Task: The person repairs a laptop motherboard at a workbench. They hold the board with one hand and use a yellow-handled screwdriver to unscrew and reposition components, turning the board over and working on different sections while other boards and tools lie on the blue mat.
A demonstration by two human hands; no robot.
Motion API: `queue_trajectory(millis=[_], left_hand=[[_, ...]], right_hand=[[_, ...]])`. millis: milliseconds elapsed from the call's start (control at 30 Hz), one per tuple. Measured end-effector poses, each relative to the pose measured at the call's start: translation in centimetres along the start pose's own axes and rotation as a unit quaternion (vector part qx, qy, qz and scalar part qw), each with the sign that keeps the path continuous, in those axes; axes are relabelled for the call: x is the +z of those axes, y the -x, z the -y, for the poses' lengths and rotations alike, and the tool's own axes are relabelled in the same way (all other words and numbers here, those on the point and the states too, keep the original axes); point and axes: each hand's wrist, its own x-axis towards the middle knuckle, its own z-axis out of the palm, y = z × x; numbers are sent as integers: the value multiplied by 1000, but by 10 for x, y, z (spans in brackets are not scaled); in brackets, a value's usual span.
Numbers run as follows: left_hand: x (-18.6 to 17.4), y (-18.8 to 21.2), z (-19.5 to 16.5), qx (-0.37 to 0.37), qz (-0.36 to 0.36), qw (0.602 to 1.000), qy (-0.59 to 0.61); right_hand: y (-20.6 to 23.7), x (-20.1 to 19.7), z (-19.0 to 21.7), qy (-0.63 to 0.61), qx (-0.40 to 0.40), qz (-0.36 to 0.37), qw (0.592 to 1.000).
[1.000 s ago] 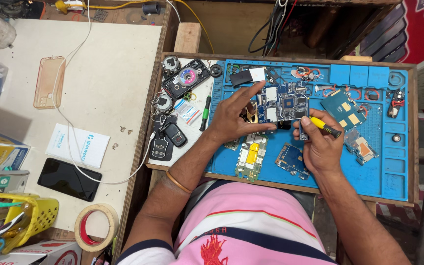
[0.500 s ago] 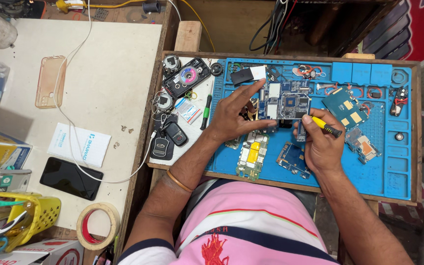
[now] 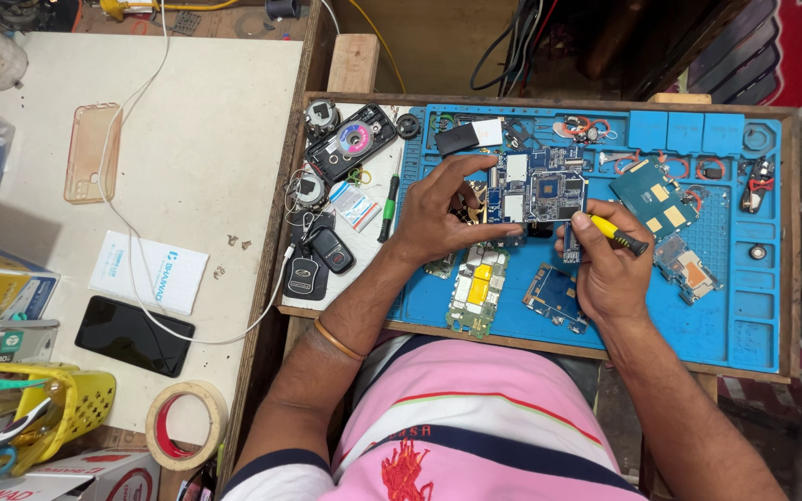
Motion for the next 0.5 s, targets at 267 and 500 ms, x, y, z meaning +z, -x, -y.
queue_trajectory(millis=[267,500], left_hand=[[0,0,0,2,1,1000,-17],[-1,-1,0,1,2,1000,-14]], right_hand=[[-1,0,-1,4,-7,1,1000],[-1,-1,-2,0,-12,1,1000]])
